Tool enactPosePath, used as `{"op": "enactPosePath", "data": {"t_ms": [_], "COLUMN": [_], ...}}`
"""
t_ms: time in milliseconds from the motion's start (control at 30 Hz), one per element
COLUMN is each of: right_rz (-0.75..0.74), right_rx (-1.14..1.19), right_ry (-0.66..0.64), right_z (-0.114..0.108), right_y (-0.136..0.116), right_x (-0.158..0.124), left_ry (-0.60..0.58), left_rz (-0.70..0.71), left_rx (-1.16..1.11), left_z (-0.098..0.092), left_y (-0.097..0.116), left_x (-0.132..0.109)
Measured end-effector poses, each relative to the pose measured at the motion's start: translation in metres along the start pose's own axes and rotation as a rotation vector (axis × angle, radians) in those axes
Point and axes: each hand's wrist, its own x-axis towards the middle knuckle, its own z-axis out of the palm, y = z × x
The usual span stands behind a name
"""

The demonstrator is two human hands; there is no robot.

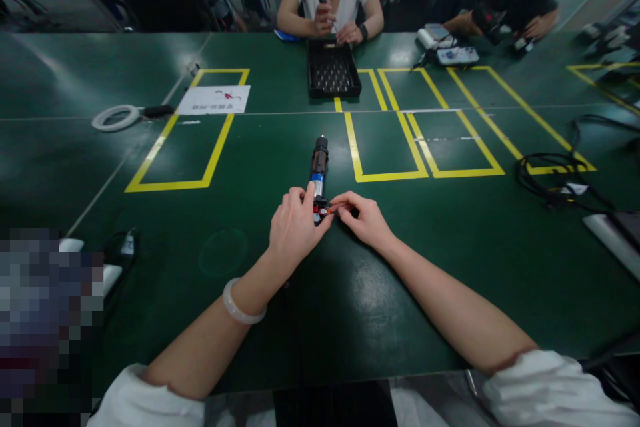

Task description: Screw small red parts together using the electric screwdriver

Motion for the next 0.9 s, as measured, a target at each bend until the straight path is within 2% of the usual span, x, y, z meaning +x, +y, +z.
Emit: {"op": "enactPosePath", "data": {"t_ms": [200,367,467,733,900], "right_rz": [-0.007,-0.003,0.002,-0.012,-0.018], "right_rx": [0.012,-0.006,-0.014,-0.052,-0.065], "right_ry": [-0.046,-0.068,-0.079,-0.101,-0.106], "right_z": [0.000,-0.003,-0.003,-0.004,-0.005], "right_y": [0.002,0.001,0.000,-0.001,-0.002], "right_x": [0.000,0.000,0.000,-0.001,0.000], "left_ry": [-0.016,-0.024,-0.039,-0.127,-0.132], "left_rz": [0.019,-0.004,-0.067,-0.291,-0.409], "left_rx": [0.041,0.091,0.116,0.095,0.123], "left_z": [-0.003,-0.008,-0.012,-0.028,-0.036], "left_y": [-0.009,-0.034,-0.062,-0.155,-0.201], "left_x": [-0.001,-0.002,-0.001,0.006,0.005]}}
